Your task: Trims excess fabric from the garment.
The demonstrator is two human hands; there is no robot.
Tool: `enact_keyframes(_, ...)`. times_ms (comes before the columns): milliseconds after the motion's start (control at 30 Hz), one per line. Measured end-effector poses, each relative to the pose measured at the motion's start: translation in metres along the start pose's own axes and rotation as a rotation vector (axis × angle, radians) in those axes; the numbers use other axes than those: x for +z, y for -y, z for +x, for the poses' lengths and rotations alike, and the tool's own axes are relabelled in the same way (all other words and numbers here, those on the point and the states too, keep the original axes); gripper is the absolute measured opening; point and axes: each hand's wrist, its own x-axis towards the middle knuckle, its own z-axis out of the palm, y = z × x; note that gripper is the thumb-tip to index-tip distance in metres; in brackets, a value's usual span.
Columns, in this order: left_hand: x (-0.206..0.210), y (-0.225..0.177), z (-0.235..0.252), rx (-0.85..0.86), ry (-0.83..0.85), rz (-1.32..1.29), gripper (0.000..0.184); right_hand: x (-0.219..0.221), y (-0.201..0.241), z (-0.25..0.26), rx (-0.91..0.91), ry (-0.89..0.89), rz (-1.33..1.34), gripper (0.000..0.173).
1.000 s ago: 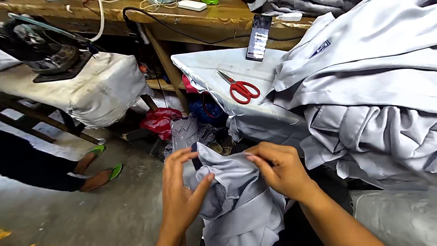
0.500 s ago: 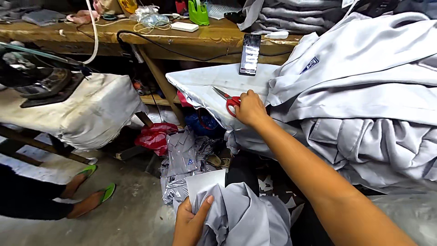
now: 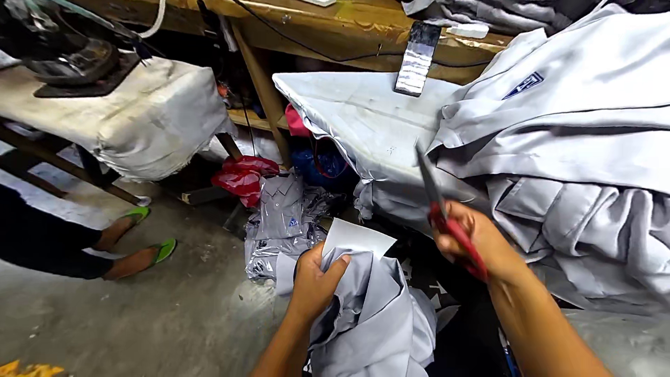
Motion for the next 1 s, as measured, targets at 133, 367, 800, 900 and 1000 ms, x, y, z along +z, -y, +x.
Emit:
enact_keyframes(133,0.014,0.003,0.006,0.009,0.085,0.044,0.016,-0.018,-0.025,-0.077,0.032,0.108,-0.299,0.063)
enact_keyframes(367,0.032,0.01,0.005,0.103,0.139,0.182,0.019,-0.037,-0.043,-0.123,0.14,0.246,-0.534,0.081)
enact_keyframes(800,0.033,-0.001,0.007,0.185,0.317,0.256,0.026,-0.028,-0.04,-0.099,0.05,0.328,-0.369,0.069)
enact_keyframes(900,0.032,-0.001,0.009,0.201,0.342,0.268,0.027,-0.027,-0.041,-0.101,0.046,0.31,-0.334,0.065)
enact_keyframes(1000,0.03,-0.001,0.011,0.226,0.379,0.282,0.028,-0.028,-0.043,-0.102,0.041,0.295,-0.315,0.061)
